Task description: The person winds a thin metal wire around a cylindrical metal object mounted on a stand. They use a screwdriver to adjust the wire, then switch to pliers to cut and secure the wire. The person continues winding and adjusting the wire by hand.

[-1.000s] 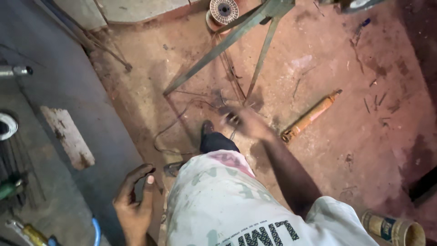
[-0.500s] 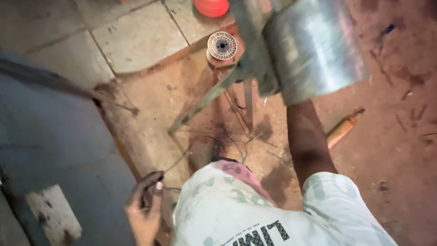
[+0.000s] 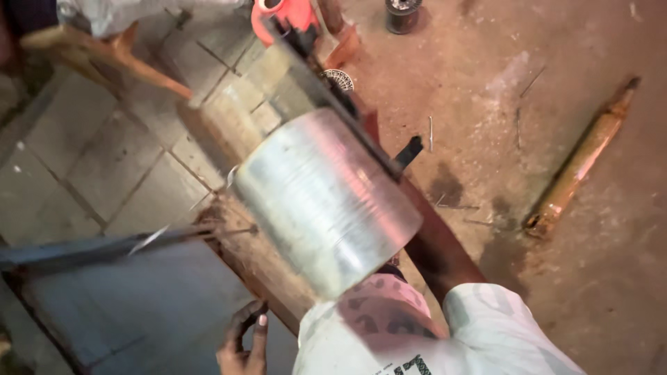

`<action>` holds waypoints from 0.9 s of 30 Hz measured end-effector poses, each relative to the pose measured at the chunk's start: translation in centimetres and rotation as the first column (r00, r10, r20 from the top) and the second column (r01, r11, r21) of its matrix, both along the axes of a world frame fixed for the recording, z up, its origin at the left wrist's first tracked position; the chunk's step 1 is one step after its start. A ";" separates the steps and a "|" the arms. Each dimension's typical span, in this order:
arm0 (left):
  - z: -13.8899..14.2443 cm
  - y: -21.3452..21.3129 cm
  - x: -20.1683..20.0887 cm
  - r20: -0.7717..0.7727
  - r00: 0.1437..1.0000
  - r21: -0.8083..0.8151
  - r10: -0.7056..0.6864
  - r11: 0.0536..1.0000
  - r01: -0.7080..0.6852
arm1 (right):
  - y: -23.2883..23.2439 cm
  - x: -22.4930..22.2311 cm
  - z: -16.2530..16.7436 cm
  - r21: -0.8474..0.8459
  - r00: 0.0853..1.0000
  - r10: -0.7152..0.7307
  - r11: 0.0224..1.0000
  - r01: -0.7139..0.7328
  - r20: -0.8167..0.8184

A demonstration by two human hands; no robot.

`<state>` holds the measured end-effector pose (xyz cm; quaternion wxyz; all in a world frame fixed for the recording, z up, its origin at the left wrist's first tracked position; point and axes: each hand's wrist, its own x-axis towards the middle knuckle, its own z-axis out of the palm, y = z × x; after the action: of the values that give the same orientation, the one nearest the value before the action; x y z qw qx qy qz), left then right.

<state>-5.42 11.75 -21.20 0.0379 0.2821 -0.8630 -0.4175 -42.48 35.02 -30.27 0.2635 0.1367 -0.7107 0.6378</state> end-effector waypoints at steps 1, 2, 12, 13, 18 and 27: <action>0.0 0.0 -0.6 -0.032 0.999 -0.008 -0.042 0.999 0.042 | -0.2 -0.2 0.3 0.028 0.999 -0.026 0.999 0.027 -0.025; -0.1 0.0 -1.2 -0.062 0.995 -0.015 -0.082 0.997 0.081 | -0.3 -0.3 0.6 0.063 0.997 -0.044 0.997 0.048 -0.055; -2.6 -1.1 -1.0 -0.023 0.970 -0.086 -0.244 0.967 0.241 | 0.4 -0.2 0.8 0.031 0.953 0.174 0.982 -0.187 0.246; -2.8 -1.3 -0.9 -0.003 0.971 -0.105 -0.240 0.966 0.238 | 0.4 -0.3 0.8 0.058 0.956 0.183 0.978 -0.201 0.231; -3.3 -1.0 -0.5 0.169 0.985 0.039 -0.028 0.999 0.022 | 0.4 -0.9 1.8 0.104 0.997 0.075 0.992 -0.075 0.000; -1.5 0.7 -1.6 0.174 0.976 -0.103 -0.128 0.984 0.147 | 0.5 -1.7 4.2 0.433 0.937 -0.016 0.884 0.177 -0.350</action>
<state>-7.06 12.41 -22.74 -0.0472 0.2527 -0.9032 -0.3437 -44.17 35.48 -26.10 0.3730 0.2658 -0.7911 0.4054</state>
